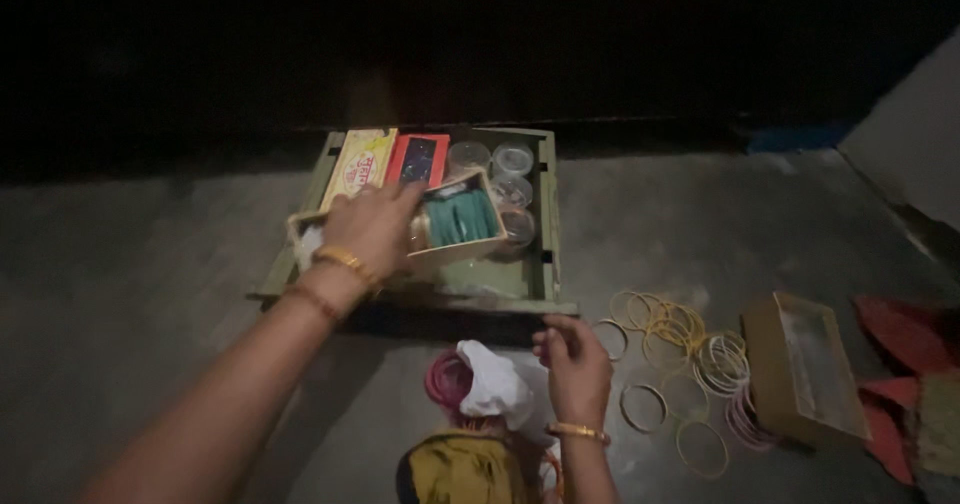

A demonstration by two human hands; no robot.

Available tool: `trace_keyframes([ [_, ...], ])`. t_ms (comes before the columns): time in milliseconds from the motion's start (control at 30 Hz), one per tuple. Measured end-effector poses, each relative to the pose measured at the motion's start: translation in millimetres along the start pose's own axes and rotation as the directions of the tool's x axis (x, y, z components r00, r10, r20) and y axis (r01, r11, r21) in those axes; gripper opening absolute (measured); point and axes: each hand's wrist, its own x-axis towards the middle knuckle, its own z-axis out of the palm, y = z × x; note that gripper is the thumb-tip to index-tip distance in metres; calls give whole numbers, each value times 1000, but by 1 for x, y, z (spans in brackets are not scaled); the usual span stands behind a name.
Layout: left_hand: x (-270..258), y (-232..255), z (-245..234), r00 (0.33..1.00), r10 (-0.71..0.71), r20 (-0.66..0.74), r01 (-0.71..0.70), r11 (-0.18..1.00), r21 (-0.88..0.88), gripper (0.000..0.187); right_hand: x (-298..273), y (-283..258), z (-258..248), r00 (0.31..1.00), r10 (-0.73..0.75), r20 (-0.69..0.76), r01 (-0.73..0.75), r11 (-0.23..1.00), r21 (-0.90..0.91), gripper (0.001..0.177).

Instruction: The person sits on the floor and organizes various bangles into rectangular boxes. They wipe a stack of bangles with a yellow cloth, then place them into a box. They continue to pick up loose bangles of different colors and materials from the floor and arrange them neatly inside the boxes.

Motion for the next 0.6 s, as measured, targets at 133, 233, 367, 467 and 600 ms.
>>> trace_keyframes([
  [133, 62, 5, 28, 978, 165, 128, -175, 982, 67, 82, 3, -7, 3, 999, 13, -46, -13, 1000, -8, 20],
  [233, 90, 10, 59, 944, 215, 248, -245, 965, 94, 76, 3, -12, 6, 998, 53, -39, -54, 998, -14, 20],
  [367, 102, 11, 92, 933, 291, 210, -305, 952, 37, 74, 6, -12, 7, 991, 128, -34, -130, 989, -74, 21],
  [467, 103, 9, 97, 925, 271, 266, -274, 961, -27, 70, 11, -6, 7, 991, 129, -22, -130, 991, -39, 20],
  [600, 102, 1, 94, 911, 245, 331, -264, 964, 15, 81, 14, 5, 9, 996, 81, 26, -80, 996, -31, 20],
])
